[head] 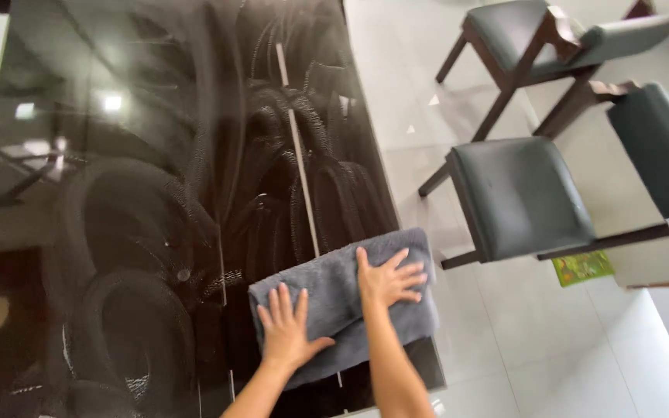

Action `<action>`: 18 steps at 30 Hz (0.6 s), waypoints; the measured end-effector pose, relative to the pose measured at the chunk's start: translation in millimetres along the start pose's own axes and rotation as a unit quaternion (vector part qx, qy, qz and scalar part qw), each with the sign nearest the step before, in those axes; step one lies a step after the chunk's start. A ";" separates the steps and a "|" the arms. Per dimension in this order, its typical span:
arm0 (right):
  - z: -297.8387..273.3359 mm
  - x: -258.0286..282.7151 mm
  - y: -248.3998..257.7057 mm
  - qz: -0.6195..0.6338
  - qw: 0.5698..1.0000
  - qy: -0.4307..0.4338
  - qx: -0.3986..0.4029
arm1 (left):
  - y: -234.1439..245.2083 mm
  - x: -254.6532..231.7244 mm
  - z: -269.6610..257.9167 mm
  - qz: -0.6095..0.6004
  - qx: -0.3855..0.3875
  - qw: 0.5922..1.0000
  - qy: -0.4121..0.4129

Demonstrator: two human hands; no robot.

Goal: Cleaning a large dark dining table using a soapy sponge and then wiping it with a cloth.

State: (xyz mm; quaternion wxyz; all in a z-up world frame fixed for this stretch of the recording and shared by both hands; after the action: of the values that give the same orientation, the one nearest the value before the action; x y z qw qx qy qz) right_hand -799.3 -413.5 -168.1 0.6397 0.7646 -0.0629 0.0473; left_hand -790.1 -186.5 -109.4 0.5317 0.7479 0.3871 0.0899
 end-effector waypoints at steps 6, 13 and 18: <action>6.3 49.1 -16.8 -0.010 0.988 0.155 0.001 | -26.0 -18.6 12.1 0.035 -0.017 0.999 0.027; -142.4 117.6 -25.8 -0.053 0.918 0.389 0.048 | -62.7 10.6 -41.8 -0.004 0.085 0.983 0.163; -303.9 153.9 -40.5 -0.062 0.861 0.496 0.094 | -81.3 92.0 -103.9 -0.084 0.090 0.949 0.291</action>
State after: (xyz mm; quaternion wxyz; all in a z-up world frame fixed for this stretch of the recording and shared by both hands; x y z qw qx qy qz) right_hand -638.5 -112.9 -130.2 0.5127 0.6989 0.3155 0.3862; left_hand -823.2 -38.0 -161.7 0.3320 0.6987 0.5928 0.2240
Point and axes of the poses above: each hand's wrist, its own z-axis towards the middle knuckle, its own y-axis out of the back of the hand, x = y × z, the point moved 2 cm from there along z, towards the middle knuckle, and after that the axes turned 13 degrees about -y, right-handed, at the moved point
